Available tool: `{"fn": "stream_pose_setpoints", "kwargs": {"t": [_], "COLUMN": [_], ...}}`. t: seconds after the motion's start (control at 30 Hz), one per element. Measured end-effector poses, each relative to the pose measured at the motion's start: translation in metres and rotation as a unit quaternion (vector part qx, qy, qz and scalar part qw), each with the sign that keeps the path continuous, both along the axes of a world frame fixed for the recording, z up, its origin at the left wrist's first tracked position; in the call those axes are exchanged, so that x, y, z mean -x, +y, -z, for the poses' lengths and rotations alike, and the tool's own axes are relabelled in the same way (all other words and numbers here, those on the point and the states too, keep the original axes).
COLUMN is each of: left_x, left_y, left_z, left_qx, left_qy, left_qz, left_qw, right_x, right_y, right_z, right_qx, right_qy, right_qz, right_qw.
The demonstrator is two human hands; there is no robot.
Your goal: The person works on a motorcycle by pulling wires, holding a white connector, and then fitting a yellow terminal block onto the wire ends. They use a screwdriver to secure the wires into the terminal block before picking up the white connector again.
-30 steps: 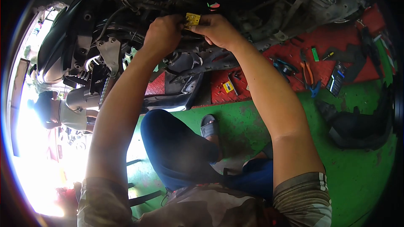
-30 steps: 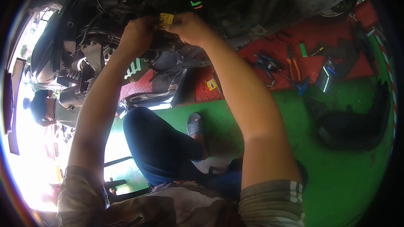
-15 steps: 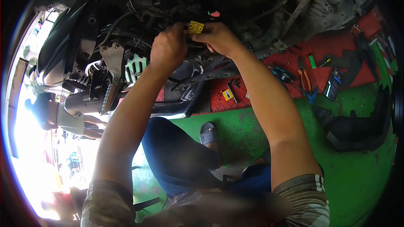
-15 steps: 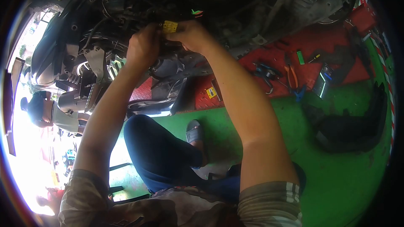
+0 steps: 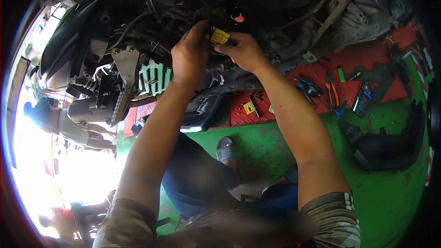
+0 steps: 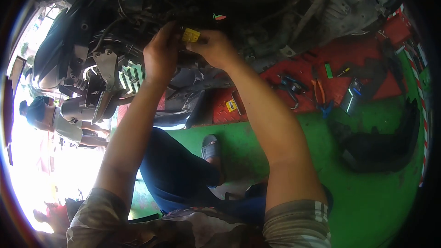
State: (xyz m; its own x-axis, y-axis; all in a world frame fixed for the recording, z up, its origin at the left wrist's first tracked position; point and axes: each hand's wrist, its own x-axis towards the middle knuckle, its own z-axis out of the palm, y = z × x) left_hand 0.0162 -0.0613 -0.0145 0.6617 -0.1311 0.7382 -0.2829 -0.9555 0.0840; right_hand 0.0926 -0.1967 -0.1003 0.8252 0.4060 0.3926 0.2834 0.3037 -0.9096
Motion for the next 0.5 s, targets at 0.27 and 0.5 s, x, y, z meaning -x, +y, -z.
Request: {"fn": "stream_pose_setpoints", "kwargs": {"t": [0.27, 0.5], "left_x": [0.051, 0.015], "left_y": [-0.033, -0.030], "left_z": [0.030, 0.035], "left_qx": [0.520, 0.631], "left_qy": [0.125, 0.157], "left_qz": [-0.057, 0.034], "left_qw": [0.843, 0.759], "right_x": [-0.005, -0.008], "right_y": [-0.001, -0.002], "right_z": [0.000, -0.005], "right_qx": [0.022, 0.014], "right_qy": [0.035, 0.048], "right_qz": [-0.040, -0.082], "right_qw": [0.998, 0.995]}}
